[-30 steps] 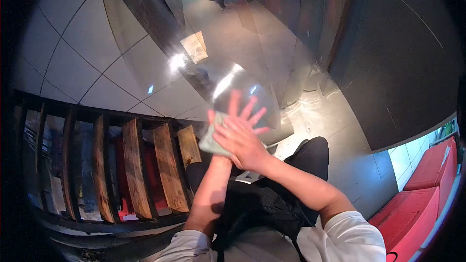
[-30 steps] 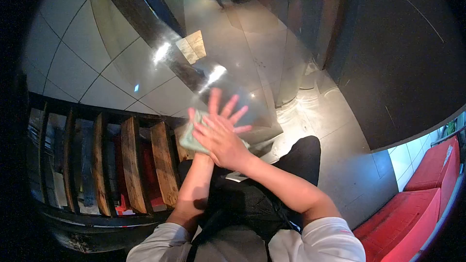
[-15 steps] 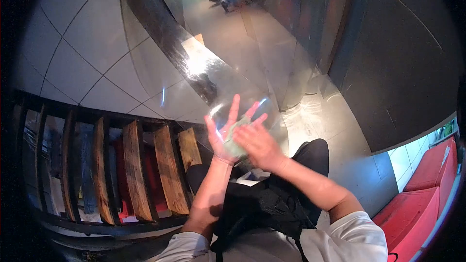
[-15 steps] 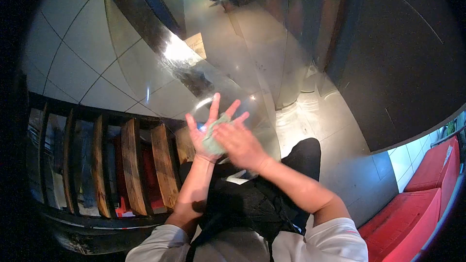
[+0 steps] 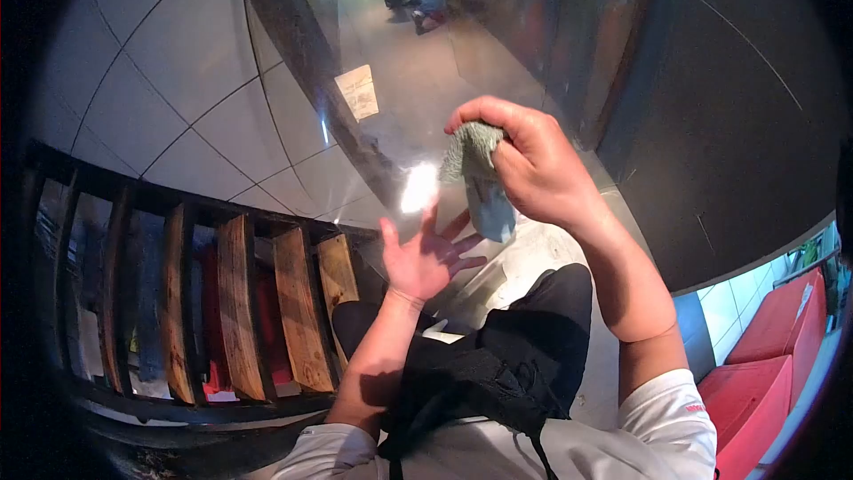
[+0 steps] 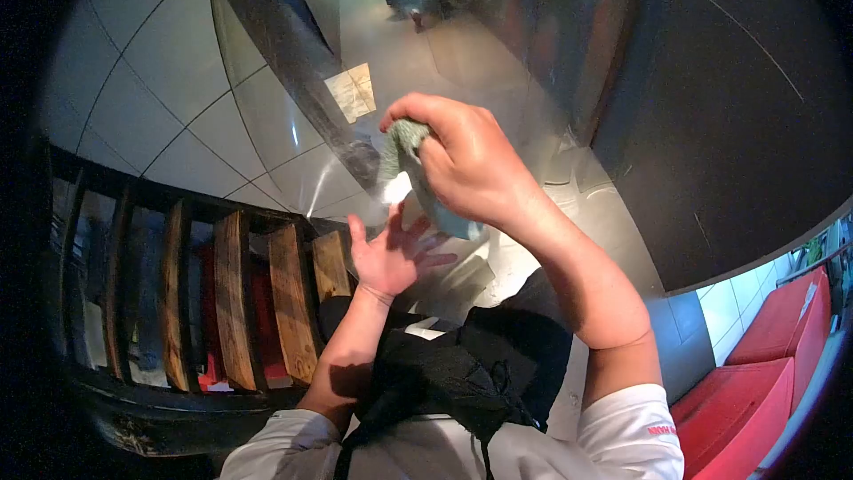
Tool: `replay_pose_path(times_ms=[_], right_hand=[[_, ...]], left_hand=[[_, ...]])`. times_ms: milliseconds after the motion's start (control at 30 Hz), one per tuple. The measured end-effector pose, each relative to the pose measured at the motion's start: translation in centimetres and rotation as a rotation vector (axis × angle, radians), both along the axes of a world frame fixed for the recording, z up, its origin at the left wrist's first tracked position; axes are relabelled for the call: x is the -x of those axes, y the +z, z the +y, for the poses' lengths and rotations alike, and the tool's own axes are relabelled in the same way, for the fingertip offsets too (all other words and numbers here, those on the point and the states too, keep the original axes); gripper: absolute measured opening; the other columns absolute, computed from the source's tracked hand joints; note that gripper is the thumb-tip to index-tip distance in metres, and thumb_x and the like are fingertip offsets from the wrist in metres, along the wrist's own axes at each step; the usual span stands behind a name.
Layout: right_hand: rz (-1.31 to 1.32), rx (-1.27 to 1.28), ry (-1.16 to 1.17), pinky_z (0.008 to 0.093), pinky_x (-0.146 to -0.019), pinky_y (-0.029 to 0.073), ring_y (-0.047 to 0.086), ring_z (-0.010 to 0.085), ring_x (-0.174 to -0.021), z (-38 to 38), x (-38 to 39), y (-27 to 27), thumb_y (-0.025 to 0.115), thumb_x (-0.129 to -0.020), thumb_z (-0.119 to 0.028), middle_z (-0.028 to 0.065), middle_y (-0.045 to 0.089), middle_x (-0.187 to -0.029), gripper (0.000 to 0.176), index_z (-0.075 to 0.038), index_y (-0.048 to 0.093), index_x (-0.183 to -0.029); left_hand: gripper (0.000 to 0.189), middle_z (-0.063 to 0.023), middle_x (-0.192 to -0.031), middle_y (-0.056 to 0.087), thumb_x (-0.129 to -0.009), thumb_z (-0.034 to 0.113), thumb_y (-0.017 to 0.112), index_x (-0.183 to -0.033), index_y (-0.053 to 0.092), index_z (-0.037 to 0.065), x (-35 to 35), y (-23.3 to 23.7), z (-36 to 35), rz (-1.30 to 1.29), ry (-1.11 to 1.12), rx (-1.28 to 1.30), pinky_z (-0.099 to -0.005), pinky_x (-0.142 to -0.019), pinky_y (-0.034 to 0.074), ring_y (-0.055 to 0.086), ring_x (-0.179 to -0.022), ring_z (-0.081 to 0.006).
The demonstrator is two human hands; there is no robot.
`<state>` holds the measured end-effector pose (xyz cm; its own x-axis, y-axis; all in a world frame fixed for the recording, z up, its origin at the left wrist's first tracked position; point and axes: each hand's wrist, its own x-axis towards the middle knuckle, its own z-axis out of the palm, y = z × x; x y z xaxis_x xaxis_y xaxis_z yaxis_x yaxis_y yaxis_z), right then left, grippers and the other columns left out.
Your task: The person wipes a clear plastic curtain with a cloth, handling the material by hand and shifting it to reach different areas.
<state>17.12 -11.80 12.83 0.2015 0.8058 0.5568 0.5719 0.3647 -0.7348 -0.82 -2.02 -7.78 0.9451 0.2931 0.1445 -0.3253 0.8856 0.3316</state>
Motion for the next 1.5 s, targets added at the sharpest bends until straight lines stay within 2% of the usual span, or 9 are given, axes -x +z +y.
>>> replay_pose_path(times_ms=[267,433,500,600,800,933,1067,1333,1500], right_hand=[[0.313,-0.026,0.021,0.0335,-0.085,0.051,0.064,0.0202,-0.093,5.9,1.3,3.1,0.047,-0.09,-0.004,0.0125,0.068,-0.096,0.031,0.002,0.059,-0.118],[-0.426,0.145,-0.066,0.0512,-0.116,0.031,0.037,0.0425,-0.143,8.4,4.0,-7.8,0.061,-0.087,-0.02,0.032,0.039,-0.15,0.064,-0.003,0.045,-0.146],[-0.608,0.169,-0.084,0.0573,-0.121,0.018,0.025,0.0447,-0.149,5.5,8.5,-10.9,0.065,-0.083,-0.026,0.0305,0.03,-0.157,0.078,-0.004,0.038,-0.152],[-0.395,0.056,0.128,0.0612,-0.121,0.012,0.02,0.0461,-0.15,1.4,10.9,-14.7,0.066,-0.082,-0.026,0.0306,0.025,-0.16,0.08,-0.006,0.037,-0.154],[-0.535,0.101,-0.55,0.0671,-0.118,0.013,0.019,0.0498,-0.149,4.9,4.5,-13.1,0.067,-0.083,-0.026,0.0325,0.024,-0.158,0.083,-0.01,0.032,-0.156],[-0.492,-0.012,-0.298,0.0676,-0.117,0.013,0.02,0.0477,-0.15,6.9,8.4,-8.4,0.067,-0.085,-0.031,0.0313,0.023,-0.16,0.084,-0.007,0.031,-0.156],[-0.519,-0.076,0.061,0.0675,-0.118,0.011,0.02,0.0452,-0.151,1.7,11.8,-14.3,0.07,-0.08,-0.036,0.0297,0.024,-0.16,0.093,-0.004,0.03,-0.156],[-0.469,-0.1,-0.615,0.0653,-0.119,0.011,0.019,0.0428,-0.152,7.6,5.3,-10.1,0.065,-0.088,-0.027,0.0261,0.026,-0.161,0.08,0.001,0.031,-0.155],[-0.411,-0.038,0.157,0.0624,-0.12,0.014,0.024,0.0413,-0.151,2.4,9.6,-14.3,0.062,-0.089,-0.034,0.0243,0.029,-0.16,0.082,-0.001,0.029,-0.156]], left_hand=[[0.099,-0.0239,-0.161,0.025,-0.085,0.084,0.04,-0.159,0.025,0.02,0.0,2.1,-1.3,-0.043,-0.116,-0.052,-0.0773,-0.108,0.026,0.022,-0.145,-0.0564],[0.098,-0.0122,-0.162,0.029,-0.087,0.082,0.039,-0.16,0.023,0.019,0.6,5.4,-2.4,-0.131,0.136,0.105,-0.0749,-0.111,0.025,0.03,-0.143,-0.0513],[0.097,-0.0105,-0.163,0.028,-0.088,0.083,0.037,-0.16,0.023,0.019,-0.4,3.3,-2.1,0.205,0.555,-0.21,-0.0551,-0.121,0.023,0.028,-0.148,-0.0369],[0.098,-0.0116,-0.164,0.026,-0.089,0.083,0.035,-0.161,0.022,0.018,0.6,3.3,0.1,-0.022,0.365,-0.238,-0.0487,-0.123,0.022,0.028,-0.15,-0.031],[0.099,-0.013,-0.166,0.022,-0.088,0.083,0.037,-0.162,0.018,0.019,-0.4,4.4,-1.1,-0.04,0.256,-0.112,-0.0547,-0.122,0.019,0.026,-0.151,-0.0346],[0.094,-0.0119,-0.168,0.014,-0.089,0.082,0.033,-0.162,0.012,0.028,-2.0,5.4,-2.7,-0.068,0.006,-0.161,-0.0721,-0.114,0.022,0.022,-0.151,-0.037],[0.088,-0.0128,-0.168,0.013,-0.092,0.078,0.032,-0.162,0.012,0.029,-0.9,6.4,-2.2,0.143,0.419,-0.304,-0.0687,-0.116,0.022,0.021,-0.152,-0.0365],[0.09,-0.0112,-0.167,0.018,-0.091,0.081,0.031,-0.161,0.021,0.024,-1.5,5.5,-3.5,-0.212,0.215,0.169,-0.0609,-0.119,0.019,0.024,-0.151,-0.0361],[0.093,-0.0123,-0.167,0.017,-0.091,0.081,0.029,-0.161,0.021,0.021,-0.4,5.1,-0.8,-0.108,0.413,-0.066,-0.0613,-0.119,0.02,0.023,-0.151,-0.0363]])
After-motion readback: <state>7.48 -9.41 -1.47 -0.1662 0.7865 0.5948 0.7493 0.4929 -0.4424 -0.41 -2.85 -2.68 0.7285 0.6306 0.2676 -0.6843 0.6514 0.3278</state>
